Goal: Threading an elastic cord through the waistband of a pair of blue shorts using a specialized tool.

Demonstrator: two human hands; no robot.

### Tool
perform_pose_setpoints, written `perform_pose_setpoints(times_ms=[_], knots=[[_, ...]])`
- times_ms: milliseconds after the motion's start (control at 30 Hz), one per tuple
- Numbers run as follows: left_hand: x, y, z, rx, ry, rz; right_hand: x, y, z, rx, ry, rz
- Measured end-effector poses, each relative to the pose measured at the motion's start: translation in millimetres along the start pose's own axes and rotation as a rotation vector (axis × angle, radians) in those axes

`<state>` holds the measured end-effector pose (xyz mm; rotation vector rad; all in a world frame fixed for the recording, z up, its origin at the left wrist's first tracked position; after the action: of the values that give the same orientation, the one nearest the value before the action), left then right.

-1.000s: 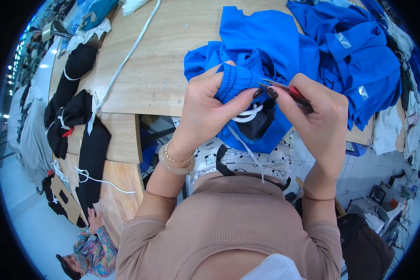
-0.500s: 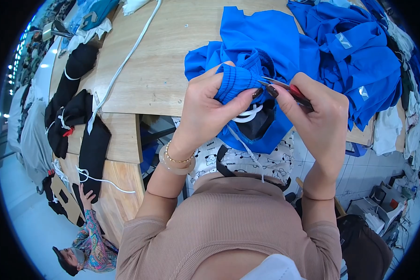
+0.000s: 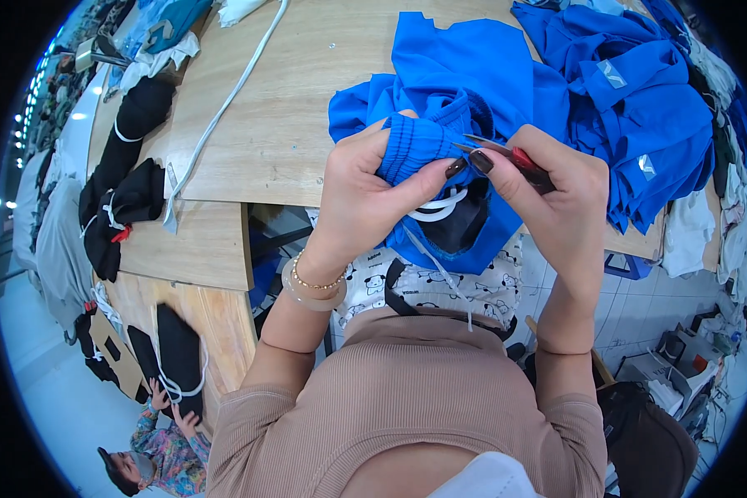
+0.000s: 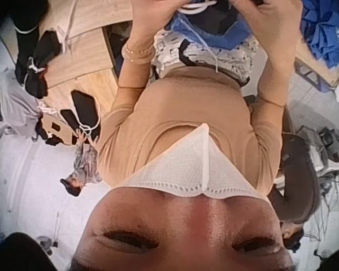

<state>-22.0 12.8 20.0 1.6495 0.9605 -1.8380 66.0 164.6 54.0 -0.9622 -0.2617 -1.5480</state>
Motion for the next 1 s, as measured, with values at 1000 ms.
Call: perform_pose_setpoints(times_ms=[1000], knots=[[8, 0, 1, 0.008, -0.090, -0.093, 9, 1, 5, -0.003, 0.118, 0.008]])
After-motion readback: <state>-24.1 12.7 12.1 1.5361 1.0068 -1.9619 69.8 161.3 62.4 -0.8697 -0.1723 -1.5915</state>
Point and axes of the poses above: each hand's wrist, its own y-axis away from the middle knuckle, its own z-axis out of the back of the hand, x = y × z, the point moved 3 cm from there along -y, towards the middle knuckle
